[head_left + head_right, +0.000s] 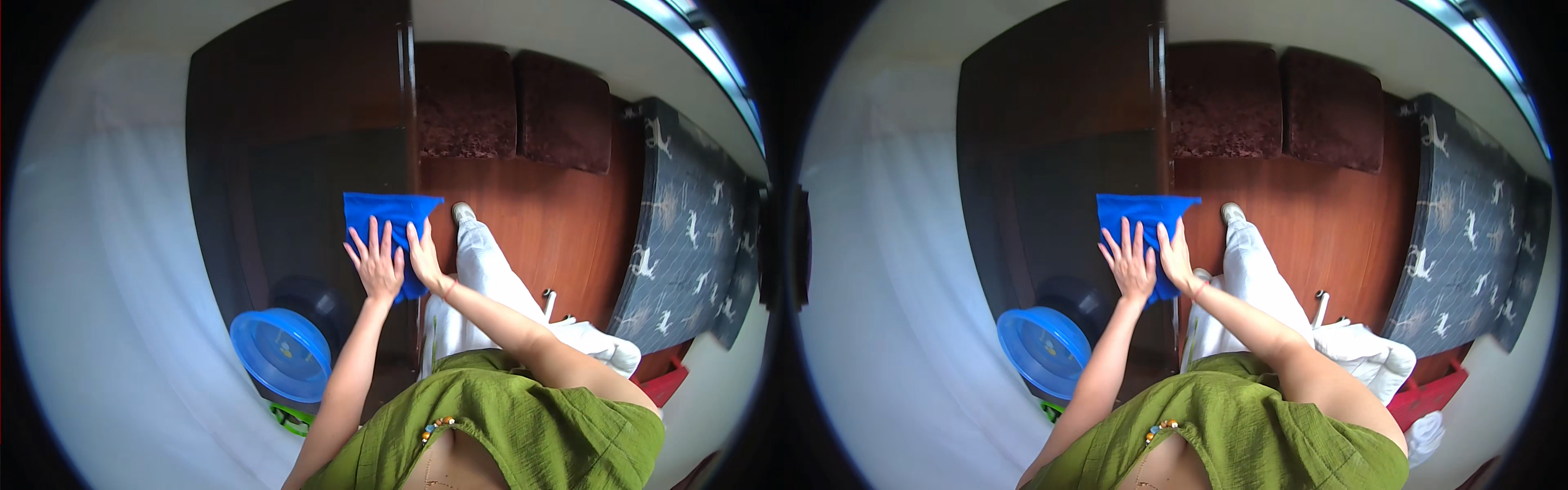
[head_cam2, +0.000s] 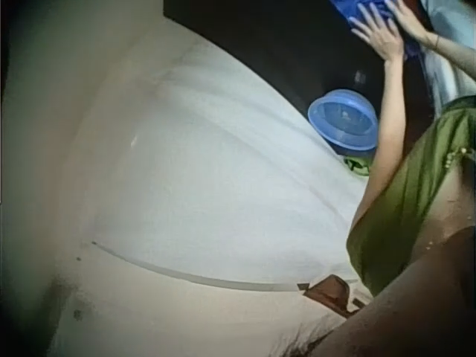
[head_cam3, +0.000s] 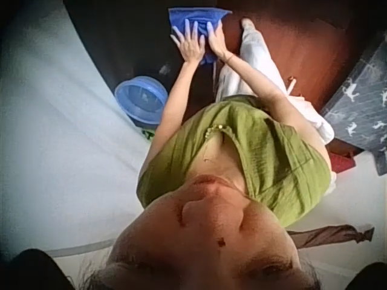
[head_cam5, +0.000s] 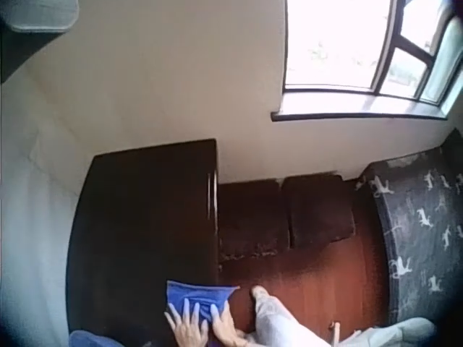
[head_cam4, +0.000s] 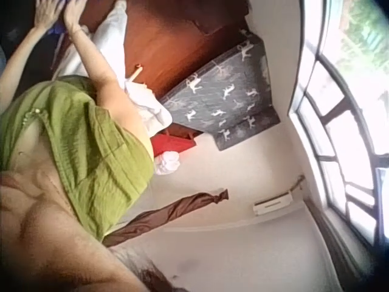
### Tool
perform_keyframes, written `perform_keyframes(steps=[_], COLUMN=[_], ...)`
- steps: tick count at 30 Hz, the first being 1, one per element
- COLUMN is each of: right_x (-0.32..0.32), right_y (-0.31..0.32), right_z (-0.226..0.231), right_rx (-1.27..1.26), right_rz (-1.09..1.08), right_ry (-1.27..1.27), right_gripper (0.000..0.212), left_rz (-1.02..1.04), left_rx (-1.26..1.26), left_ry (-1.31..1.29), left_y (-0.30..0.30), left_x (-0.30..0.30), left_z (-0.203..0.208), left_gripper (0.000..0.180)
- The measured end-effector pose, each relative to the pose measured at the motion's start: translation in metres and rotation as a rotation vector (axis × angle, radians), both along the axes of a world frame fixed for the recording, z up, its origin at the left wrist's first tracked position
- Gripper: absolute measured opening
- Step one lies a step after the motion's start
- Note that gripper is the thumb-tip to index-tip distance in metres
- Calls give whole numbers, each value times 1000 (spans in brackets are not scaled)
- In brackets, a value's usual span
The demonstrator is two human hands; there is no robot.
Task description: Wiping down a wooden cabinet, a stool, and a table using a blue cloth.
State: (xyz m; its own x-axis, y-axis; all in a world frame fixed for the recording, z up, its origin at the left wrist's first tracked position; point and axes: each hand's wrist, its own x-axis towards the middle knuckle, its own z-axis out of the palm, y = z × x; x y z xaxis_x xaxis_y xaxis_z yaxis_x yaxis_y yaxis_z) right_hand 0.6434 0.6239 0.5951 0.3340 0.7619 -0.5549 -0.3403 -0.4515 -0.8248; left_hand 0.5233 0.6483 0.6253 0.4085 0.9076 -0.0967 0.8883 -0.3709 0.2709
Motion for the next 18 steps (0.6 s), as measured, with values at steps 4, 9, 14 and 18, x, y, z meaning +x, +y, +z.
perform_keyframes(steps=[4, 9, 14, 18], right_x=[49, 101, 152, 198], right_y=[106, 213, 342, 405], right_z=[-12, -36, -9, -21], right_rx=[234, 244, 233, 142], right_rz=[-115, -168, -169, -154], right_ry=[-189, -471, -540, -666], right_gripper=[67, 73, 74, 79], left_rz=[-66, -89, -53, -54], left_rx=[82, 227, 302, 299], left_ry=[33, 49, 61, 38], left_y=[101, 203, 321, 376], left_x=[44, 111, 157, 202], left_z=[-10, -25, -16, -28], left_gripper=[58, 60, 58, 59])
